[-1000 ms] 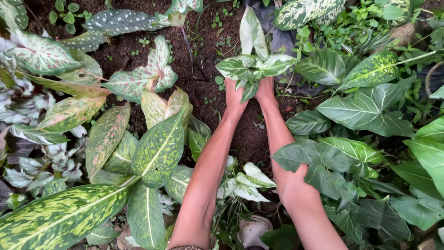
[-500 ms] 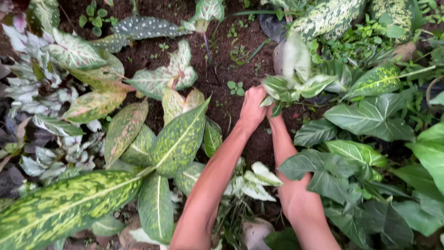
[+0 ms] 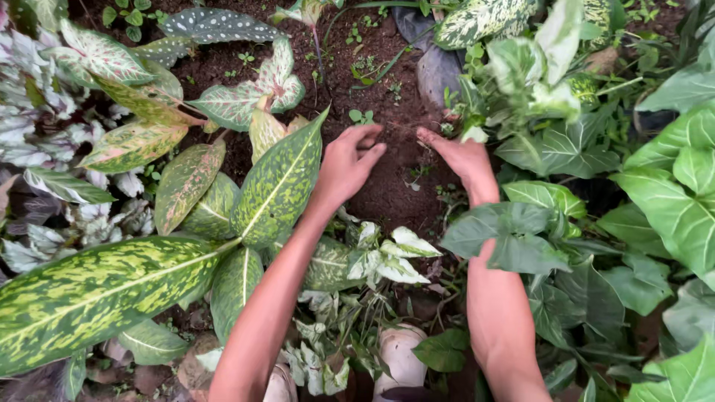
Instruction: The person gathers bare-root plants from the nursery beds and carries them to a potting spot. They fill empty plastic pots with soil, place a plant into each pot, and press soil around the roots, setting the potted plants aside as they finish each one.
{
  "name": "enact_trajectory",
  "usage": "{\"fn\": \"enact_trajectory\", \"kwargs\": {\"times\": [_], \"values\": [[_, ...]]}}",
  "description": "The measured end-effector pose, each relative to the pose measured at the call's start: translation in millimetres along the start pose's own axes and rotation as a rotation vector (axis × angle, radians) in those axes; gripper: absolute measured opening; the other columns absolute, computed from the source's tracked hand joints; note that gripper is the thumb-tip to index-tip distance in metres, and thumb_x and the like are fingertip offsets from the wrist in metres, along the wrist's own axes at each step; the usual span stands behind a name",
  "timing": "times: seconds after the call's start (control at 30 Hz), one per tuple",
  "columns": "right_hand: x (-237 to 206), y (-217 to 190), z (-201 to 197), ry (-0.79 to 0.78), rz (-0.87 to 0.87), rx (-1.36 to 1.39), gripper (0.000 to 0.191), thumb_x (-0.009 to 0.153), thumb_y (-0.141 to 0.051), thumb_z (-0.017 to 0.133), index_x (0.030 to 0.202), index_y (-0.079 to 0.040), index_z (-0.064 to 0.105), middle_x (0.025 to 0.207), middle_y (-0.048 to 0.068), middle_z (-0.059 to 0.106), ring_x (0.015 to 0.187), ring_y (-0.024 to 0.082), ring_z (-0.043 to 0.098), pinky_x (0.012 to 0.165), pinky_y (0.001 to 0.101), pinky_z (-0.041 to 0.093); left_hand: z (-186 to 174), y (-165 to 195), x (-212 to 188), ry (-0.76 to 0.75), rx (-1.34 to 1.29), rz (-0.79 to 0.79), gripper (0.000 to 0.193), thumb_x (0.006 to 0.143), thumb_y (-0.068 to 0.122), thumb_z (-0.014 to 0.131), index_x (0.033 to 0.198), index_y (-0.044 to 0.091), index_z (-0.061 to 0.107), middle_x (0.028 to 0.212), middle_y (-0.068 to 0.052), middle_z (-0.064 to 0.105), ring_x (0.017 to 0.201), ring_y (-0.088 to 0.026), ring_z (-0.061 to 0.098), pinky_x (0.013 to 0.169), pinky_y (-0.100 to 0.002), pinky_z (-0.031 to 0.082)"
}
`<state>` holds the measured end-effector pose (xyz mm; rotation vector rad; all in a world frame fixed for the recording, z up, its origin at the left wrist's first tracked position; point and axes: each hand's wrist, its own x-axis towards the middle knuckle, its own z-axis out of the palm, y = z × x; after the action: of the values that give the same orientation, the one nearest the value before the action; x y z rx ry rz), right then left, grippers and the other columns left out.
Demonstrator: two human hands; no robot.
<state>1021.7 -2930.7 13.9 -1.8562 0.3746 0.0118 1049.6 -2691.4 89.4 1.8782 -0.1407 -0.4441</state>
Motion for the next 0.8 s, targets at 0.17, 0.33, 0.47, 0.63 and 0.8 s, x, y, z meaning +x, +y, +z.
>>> {"fn": "enact_trajectory", "kwargs": {"times": [0.17,0.33,0.47,0.63,0.8], "values": [[-34,-14,-25,-0.179,0.050,-0.423,0.071,0.090,-0.047,0.082,0.138,-0.002,0.055,0.130,0.016,0.065,0.116,0.028,0.063,0.102,0.0455,0.054,-29,36,-98,0.028,0.008,0.063,0.030,0.105,0.010,0.064,0.132,0.000,0.065,0.122,-0.015,0.066,0.111,-0.024,0.068,0.099,-0.035,0.053],[-61,-6,-28,-0.243,-0.049,-0.136,0.069,0.089,-0.041,0.078,0.139,-0.003,0.049,0.135,0.019,0.056,0.119,0.034,0.061,0.101,0.0526,0.056,-58,69,-210,-0.170,-0.031,-0.140,0.019,0.095,0.012,0.067,0.112,0.008,0.076,0.107,-0.009,0.081,0.098,-0.020,0.079,0.090,-0.035,0.061],[-79,28,-28,-0.225,-0.257,0.119,0.059,0.091,-0.031,0.073,0.139,-0.003,0.053,0.132,0.018,0.059,0.118,0.032,0.061,0.102,0.0500,0.053,-54,46,-260,-0.513,0.267,-0.323,0.018,0.093,0.014,0.069,0.108,0.008,0.076,0.106,-0.015,0.078,0.095,-0.032,0.076,0.089,-0.041,0.058],[-108,72,-9,-0.449,-0.147,-0.414,0.050,0.093,-0.019,0.066,0.140,-0.002,0.058,0.129,0.018,0.063,0.118,0.029,0.061,0.103,0.0467,0.050,-26,-15,-282,-0.109,0.417,-0.122,0.030,0.086,-0.004,0.058,0.111,0.004,0.073,0.119,-0.023,0.069,0.107,-0.044,0.066,0.093,-0.048,0.053],[-119,75,17,-0.531,-0.401,-0.244,0.055,0.088,-0.002,0.065,0.142,-0.005,0.060,0.133,0.015,0.063,0.125,0.026,0.058,0.109,0.0426,0.046,-21,-80,-239,-0.201,0.543,0.256,0.040,0.093,0.009,0.047,0.129,0.006,0.064,0.132,-0.022,0.065,0.119,-0.044,0.063,0.102,-0.048,0.052]]}}
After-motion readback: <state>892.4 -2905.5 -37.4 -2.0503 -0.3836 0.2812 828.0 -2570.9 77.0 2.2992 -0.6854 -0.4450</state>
